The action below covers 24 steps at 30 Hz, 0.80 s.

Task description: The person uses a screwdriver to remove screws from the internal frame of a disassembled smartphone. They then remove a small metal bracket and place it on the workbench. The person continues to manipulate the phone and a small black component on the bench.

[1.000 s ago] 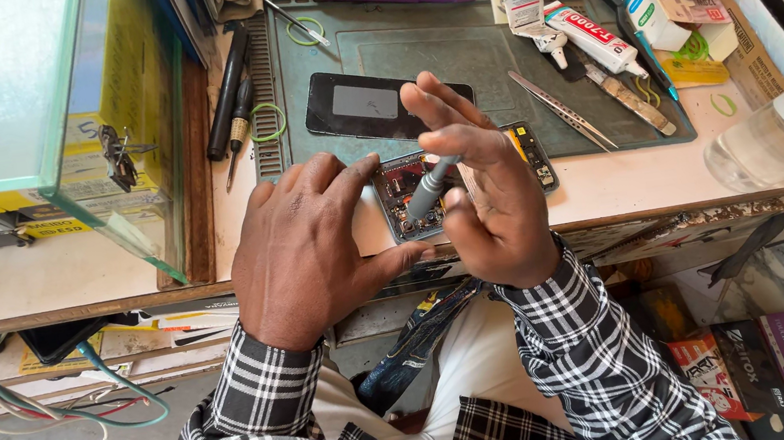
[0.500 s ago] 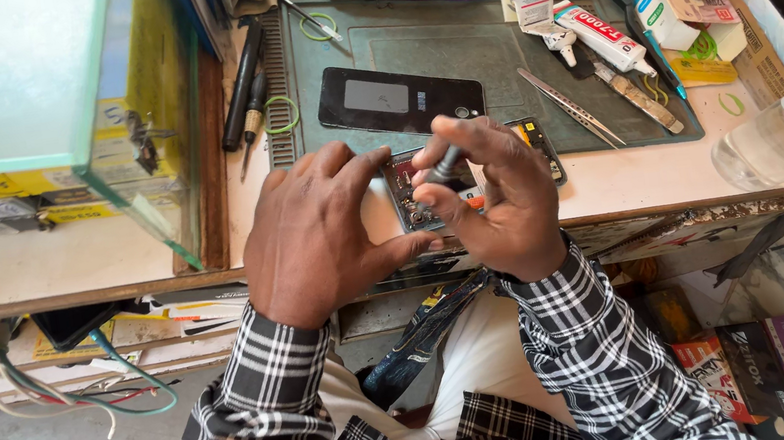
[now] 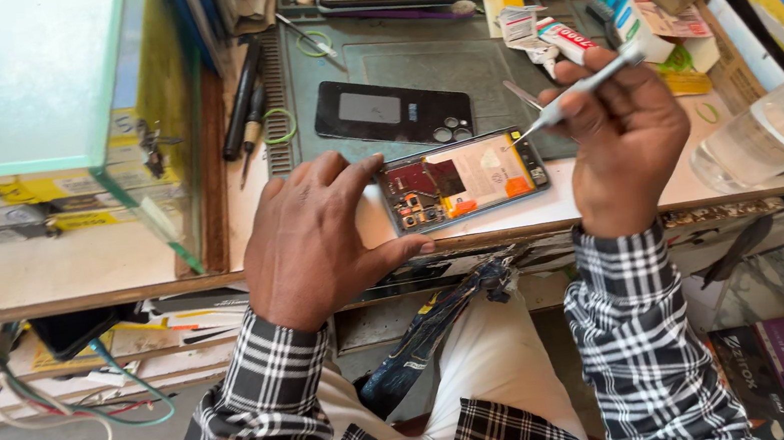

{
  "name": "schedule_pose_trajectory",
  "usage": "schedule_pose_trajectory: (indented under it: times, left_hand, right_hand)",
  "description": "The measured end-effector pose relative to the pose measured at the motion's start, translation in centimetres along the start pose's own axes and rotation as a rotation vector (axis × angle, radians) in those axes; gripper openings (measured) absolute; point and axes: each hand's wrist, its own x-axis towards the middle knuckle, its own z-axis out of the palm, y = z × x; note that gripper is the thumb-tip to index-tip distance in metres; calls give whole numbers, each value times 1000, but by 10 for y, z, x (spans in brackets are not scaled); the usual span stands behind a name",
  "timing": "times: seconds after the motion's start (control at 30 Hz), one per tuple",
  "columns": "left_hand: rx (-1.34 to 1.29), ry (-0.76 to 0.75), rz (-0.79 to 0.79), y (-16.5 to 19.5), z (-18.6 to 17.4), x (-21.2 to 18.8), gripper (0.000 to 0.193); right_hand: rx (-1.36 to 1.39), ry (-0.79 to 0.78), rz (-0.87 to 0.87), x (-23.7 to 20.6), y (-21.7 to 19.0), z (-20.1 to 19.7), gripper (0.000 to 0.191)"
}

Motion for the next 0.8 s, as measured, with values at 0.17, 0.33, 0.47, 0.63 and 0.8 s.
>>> schedule_pose_trajectory:
  times: [0.17, 0.33, 0.47, 0.63, 0.8]
  left_hand:
    - [11, -13, -6, 2, -2, 1, 85]
    - [20, -30, -21, 2, -4, 1, 86]
    - [38, -31, -20, 2, -4, 1, 84]
    - [48, -15, 0, 2, -6, 0, 85]
    - [60, -21, -5, 2, -6, 0, 85]
  right_hand:
    - [-150, 4, 18, 10, 3, -20, 29]
    - [-159, -91, 76, 2, 2, -20, 28]
    - [-248, -135, 87, 0, 1, -17, 30]
    - [-291, -151, 49, 0, -3, -11, 30]
    - [-353, -171, 24, 0, -5, -5, 29]
